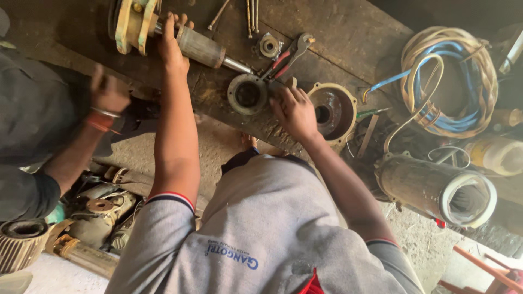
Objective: The person cleans a circular metal housing, inserts a pump shaft assembly, and secures it by tightening bolts with a wrench. The person uses a rag to wipe the housing and a wrench to tighten fasteners.
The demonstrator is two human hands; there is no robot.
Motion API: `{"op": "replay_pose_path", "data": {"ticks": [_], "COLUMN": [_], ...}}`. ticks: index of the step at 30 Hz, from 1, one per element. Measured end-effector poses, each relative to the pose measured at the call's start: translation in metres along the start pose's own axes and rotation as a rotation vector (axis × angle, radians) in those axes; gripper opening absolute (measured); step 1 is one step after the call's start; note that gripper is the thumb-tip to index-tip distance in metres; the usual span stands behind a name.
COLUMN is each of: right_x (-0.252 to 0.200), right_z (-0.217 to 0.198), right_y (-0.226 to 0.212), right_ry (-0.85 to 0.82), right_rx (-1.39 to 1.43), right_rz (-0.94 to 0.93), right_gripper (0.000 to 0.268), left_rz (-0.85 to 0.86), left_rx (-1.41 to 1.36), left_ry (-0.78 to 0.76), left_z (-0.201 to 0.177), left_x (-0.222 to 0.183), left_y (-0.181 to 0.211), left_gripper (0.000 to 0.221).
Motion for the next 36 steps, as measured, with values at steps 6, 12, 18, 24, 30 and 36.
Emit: {"op": "replay_pose_path", "data": {"ticks": [6,12,18,24,30,36], "right_x": [0.060,0.069,0.107,0.151,0.145,0.152], "right_z": [0.050,0.078,0.123,0.218,0.224,0.175], "right_y": [0.005,0.008,-0.021,0.020,0.023,-0.031], "right_ry": [-0.099,-0.368,-0.328,-0.453,-0.384,-0.329], "right_rx": [-0.466,-0.791,-0.400,-0.203,-0.200,-0.191], "right_rz": [0.123,0.260,0.017,0.030,0.043,0.083], "right_gripper": [0.058,0.047,0.051,0.064,0.048,0.045], "left_rz": [-0.061,0.543,1.182,0.386,0.613,0.279], "left_rx": [1.087,1.479,1.594,1.418,1.571,1.335], "left_ry": [-0.008,0.045,-0.147,-0.266,-0.081,-0.094], "left_z": [0.015,0.068,0.105,0.057,0.062,0.033], "left_x": [-0.049,-0.104,-0.071,-0.008,-0.022,0.002], "left_y": [0.068,0.204,0.246,0.210,0.217,0.243], "left_gripper": [0.062,0.042,0.058,0.074,0.076,0.071]}}
Point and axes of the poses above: each hand's wrist, its own x-axis towards the middle knuckle, its own z-axis out of the palm, y = z × x, the point moved 8 cm from there along x, towards the middle knuckle, and after that the axes turned 8 degrees about z, right-handed, at the moved point
